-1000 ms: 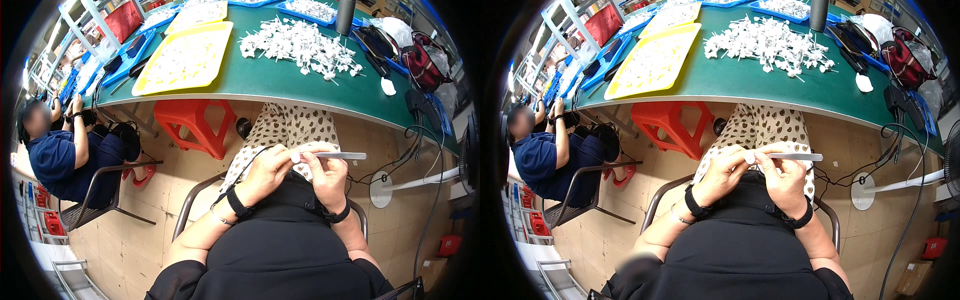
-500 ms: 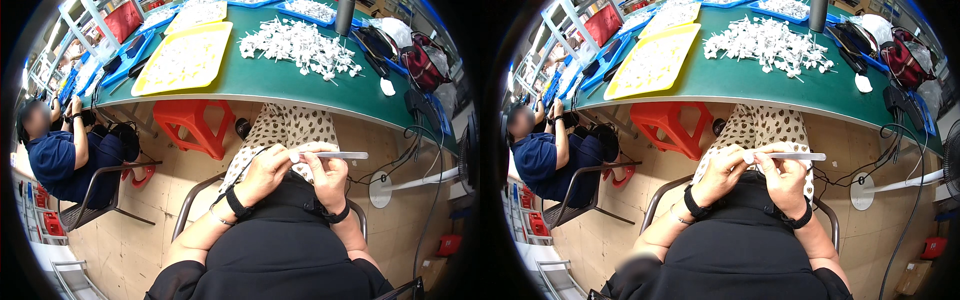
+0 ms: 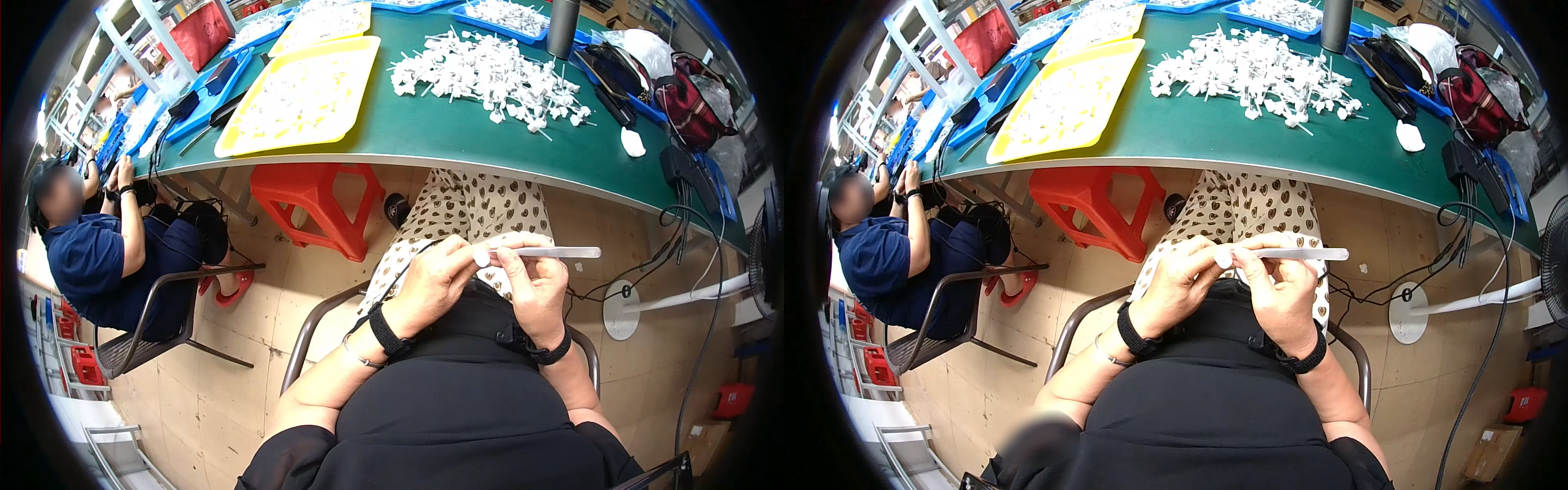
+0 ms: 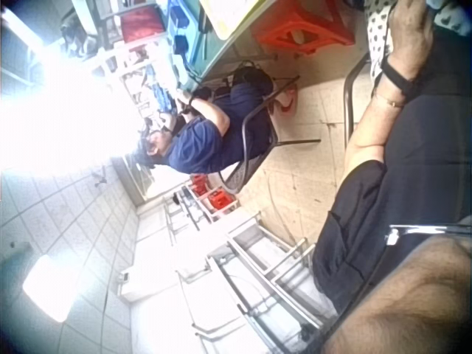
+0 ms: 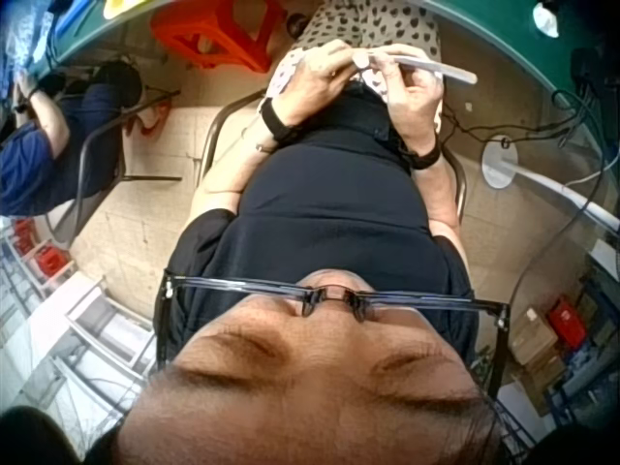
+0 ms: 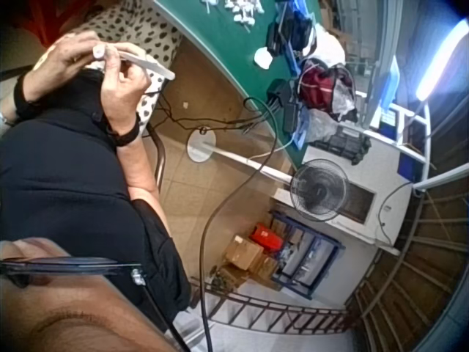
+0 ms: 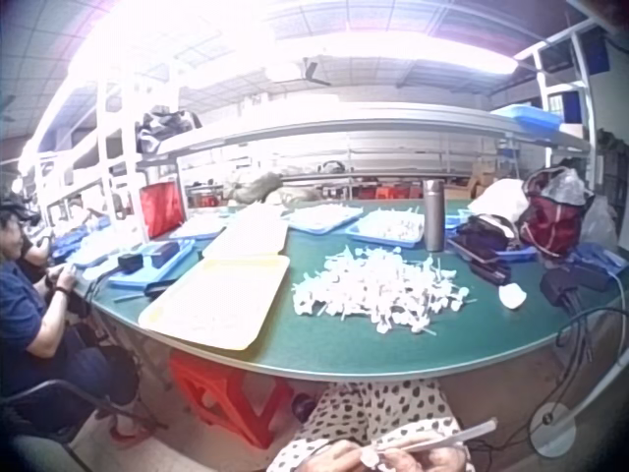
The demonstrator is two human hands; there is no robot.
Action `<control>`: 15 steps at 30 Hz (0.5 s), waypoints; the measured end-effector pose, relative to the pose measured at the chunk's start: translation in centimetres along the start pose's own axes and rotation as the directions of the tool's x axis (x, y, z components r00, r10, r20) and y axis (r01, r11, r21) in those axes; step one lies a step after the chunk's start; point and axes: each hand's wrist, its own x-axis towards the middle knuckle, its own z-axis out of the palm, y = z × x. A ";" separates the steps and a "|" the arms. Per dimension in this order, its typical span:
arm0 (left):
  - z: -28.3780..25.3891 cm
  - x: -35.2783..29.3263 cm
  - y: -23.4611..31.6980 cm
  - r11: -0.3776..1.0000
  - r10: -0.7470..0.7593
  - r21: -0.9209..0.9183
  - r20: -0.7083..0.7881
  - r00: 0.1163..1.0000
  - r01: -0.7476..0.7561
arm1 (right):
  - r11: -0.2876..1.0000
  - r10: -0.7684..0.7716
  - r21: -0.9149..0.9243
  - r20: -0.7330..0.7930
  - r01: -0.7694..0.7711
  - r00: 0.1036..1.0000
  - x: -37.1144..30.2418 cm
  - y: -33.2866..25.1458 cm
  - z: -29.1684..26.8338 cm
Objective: The person sits at a green workbench and uses tweezers to pick up small white plastic components from a pile. They manipulate each component with the tweezers and their fingers, then place the finished items into a yellow tray. The process is repetitive, involving picking, adjusting, and placing individual units.
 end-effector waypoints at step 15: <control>0.1 -0.2 -0.3 0.999 -0.017 -0.037 0.029 0.999 0.018 | 0.970 -0.132 -0.191 0.094 0.148 0.987 0.2 0.5 -0.6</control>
